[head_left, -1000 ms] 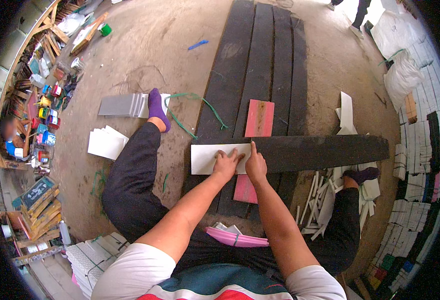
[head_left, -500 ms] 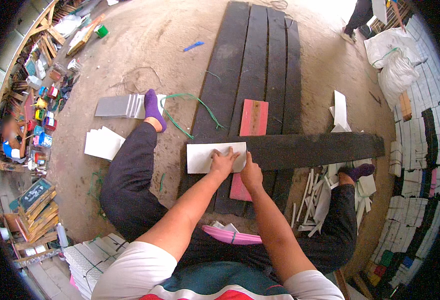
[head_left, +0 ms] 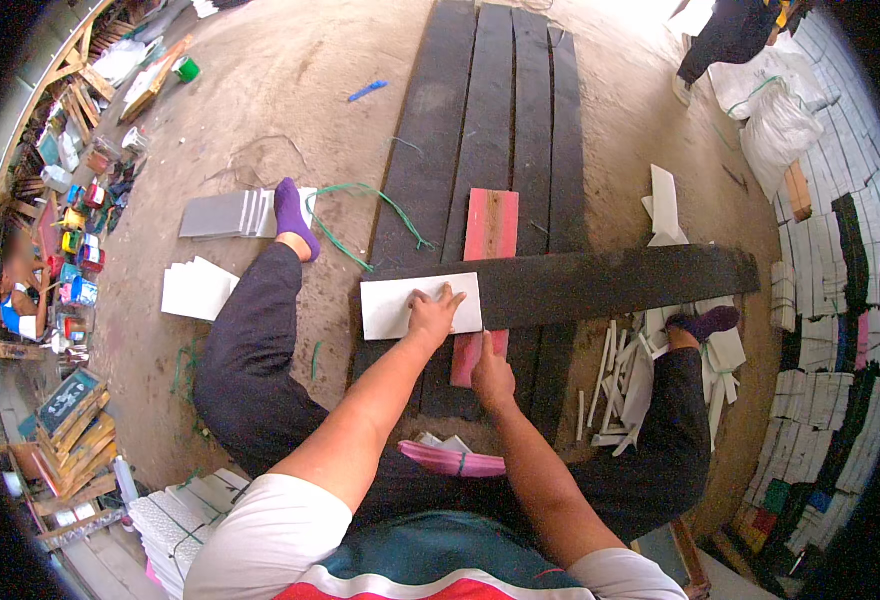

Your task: The person sits on the floor and uses a red utility knife to cut white rectangular plates along a black strip. They repeatedly position each plate, score it, and set it aside, handling the plates one at a time.

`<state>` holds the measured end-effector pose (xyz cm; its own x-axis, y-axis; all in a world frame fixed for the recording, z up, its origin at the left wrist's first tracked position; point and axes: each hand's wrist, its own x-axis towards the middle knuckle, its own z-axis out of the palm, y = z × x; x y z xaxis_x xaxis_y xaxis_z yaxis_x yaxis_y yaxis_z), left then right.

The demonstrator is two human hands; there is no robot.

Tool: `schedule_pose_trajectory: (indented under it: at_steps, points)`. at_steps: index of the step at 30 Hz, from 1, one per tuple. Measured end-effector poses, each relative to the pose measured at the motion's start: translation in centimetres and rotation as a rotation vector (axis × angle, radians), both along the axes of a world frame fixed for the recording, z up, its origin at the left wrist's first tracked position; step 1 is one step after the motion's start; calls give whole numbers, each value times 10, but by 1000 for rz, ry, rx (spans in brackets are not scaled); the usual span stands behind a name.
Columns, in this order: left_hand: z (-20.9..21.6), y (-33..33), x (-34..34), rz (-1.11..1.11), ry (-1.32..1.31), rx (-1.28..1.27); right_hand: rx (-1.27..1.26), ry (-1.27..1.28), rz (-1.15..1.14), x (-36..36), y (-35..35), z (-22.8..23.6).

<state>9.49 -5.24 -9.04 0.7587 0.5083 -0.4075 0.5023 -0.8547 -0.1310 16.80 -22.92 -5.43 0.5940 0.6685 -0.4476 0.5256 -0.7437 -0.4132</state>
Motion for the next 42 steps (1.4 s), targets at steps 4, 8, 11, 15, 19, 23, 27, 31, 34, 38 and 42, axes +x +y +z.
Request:
schedule_pose_trajectory:
  at_steps: [4, 8, 11, 15, 19, 23, 27, 31, 34, 38, 42]
  points:
    - [6, 0, 3, 0, 12, -32, 28, -23, 36, -9, -11, 31]
    - [6, 3, 5, 4, 38, -54, -63, -11, 39, -10, -18, 33]
    - [6, 1, 5, 0, 30, -37, -49, -27, 38, -3, -17, 35]
    - [3, 2, 1, 19, 5, -51, 32, -71, 78, 10, -4, 43]
    - [5, 1, 4, 37, -1, -84, 92, -104, 65, 33, 39, 39]
    - [-5, -2, 5, 39, -13, -40, 97, -99, 75, 55, 87, 36]
    - [-11, -1, 1, 22, -8, -3, 81, -111, 119, 66, 105, 25]
    - [16, -4, 3, 67, -51, -72, 62, -95, 123, 68, 107, 18]
    - [17, -3, 4, 86, -80, -88, 58, -82, 111, 68, 110, 14]
    - [17, -3, 5, 94, -49, -110, 52, -70, 100, 68, 113, 13]
    - [-12, 2, 1, 82, 10, -61, 72, -70, 128, 62, 121, 14]
